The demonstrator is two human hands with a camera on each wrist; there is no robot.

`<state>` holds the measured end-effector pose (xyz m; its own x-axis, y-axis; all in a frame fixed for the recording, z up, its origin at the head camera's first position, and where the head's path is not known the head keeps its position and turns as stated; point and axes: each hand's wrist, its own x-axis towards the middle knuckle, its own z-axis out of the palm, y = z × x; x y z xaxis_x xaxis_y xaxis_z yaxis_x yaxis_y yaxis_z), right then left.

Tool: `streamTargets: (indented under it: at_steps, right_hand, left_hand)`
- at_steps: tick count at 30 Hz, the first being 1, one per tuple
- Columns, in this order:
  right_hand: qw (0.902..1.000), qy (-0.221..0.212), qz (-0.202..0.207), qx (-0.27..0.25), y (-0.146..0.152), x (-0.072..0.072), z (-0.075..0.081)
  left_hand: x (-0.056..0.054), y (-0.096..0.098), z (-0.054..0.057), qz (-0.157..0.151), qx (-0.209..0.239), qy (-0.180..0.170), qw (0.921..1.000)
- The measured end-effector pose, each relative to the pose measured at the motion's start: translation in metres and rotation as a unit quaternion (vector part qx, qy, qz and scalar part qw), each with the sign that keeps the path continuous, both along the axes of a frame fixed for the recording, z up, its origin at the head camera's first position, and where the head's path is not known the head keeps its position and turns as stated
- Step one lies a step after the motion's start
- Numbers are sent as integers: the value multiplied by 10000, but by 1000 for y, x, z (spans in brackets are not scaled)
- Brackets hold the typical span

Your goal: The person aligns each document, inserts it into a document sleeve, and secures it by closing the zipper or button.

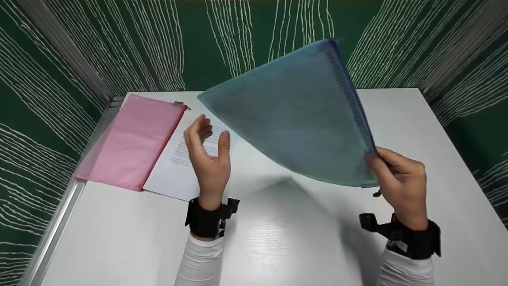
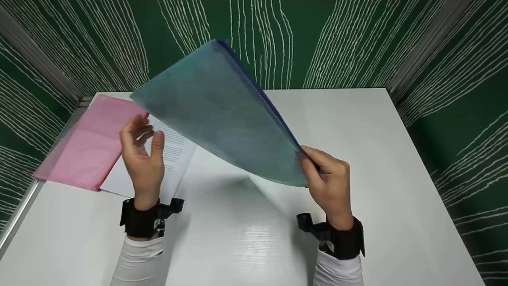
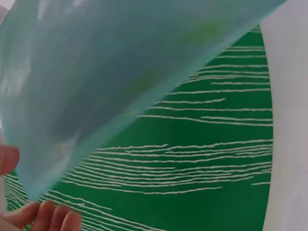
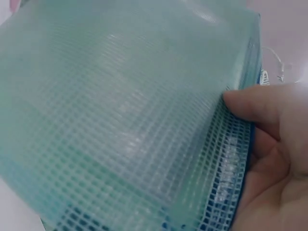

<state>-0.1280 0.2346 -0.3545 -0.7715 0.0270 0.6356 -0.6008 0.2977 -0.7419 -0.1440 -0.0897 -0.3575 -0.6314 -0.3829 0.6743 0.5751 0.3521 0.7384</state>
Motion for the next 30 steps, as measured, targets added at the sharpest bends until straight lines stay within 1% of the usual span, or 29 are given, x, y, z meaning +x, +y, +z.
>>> streamTargets:
  at_steps: [1, 2, 3, 5, 7, 9, 11, 13, 15, 18, 20, 25, 27, 30]
  right_hand:
    - [9998, -65, 1, -191, 1, 0, 0]
    - [9992, -124, -1, -377, 1, 0, -1]
    - [9979, -184, 41, -624, 2, -1, -2]
    - [9927, -262, 166, -1165, 3, -1, -3]
    - [9853, -289, 293, -1659, 4, -2, -3]
    - [9752, -296, 443, -2147, 4, -3, -3]
    - [9655, -276, 552, -2530, 4, -5, -3]
    - [9561, -256, 680, -2840, 5, -7, -4]
    - [9505, -259, 733, -3008, 5, -9, -4]
    - [9470, -301, 714, -3116, 6, -12, -5]
    - [9454, -339, 621, -3182, 6, -14, -7]
    - [9508, -493, 168, -3053, 6, -18, -12]
    - [9547, -619, -77, -2909, 5, -20, -15]
    - [9553, -904, -427, -2781, 6, -23, -19]
  left_hand:
    - [-3, 0, -6, -266, -136, -276, 9992]
    - [-5, 1, -11, -531, -293, -534, 9967]
    - [-7, 3, -15, -798, -481, -785, 9926]
    - [-10, 7, -22, -1282, -871, -1165, 9810]
    - [-12, 12, -27, -1668, -1263, -1394, 9679]
    - [-13, 18, -31, -1961, -1526, -1529, 9565]
    - [-14, 23, -33, -2188, -1610, -1600, 9490]
    - [-15, 28, -35, -2305, -1592, -1659, 9455]
    - [-16, 31, -36, -2335, -1519, -1709, 9451]
    - [-17, 34, -38, -2306, -1396, -1751, 9469]
    - [-18, 36, -39, -2294, -1327, -1742, 9484]
    - [-20, 38, -40, -2325, -1212, -1690, 9501]
    - [-21, 39, -41, -2334, -1210, -1682, 9501]
    - [-22, 40, -43, -2333, -1266, -1712, 9488]
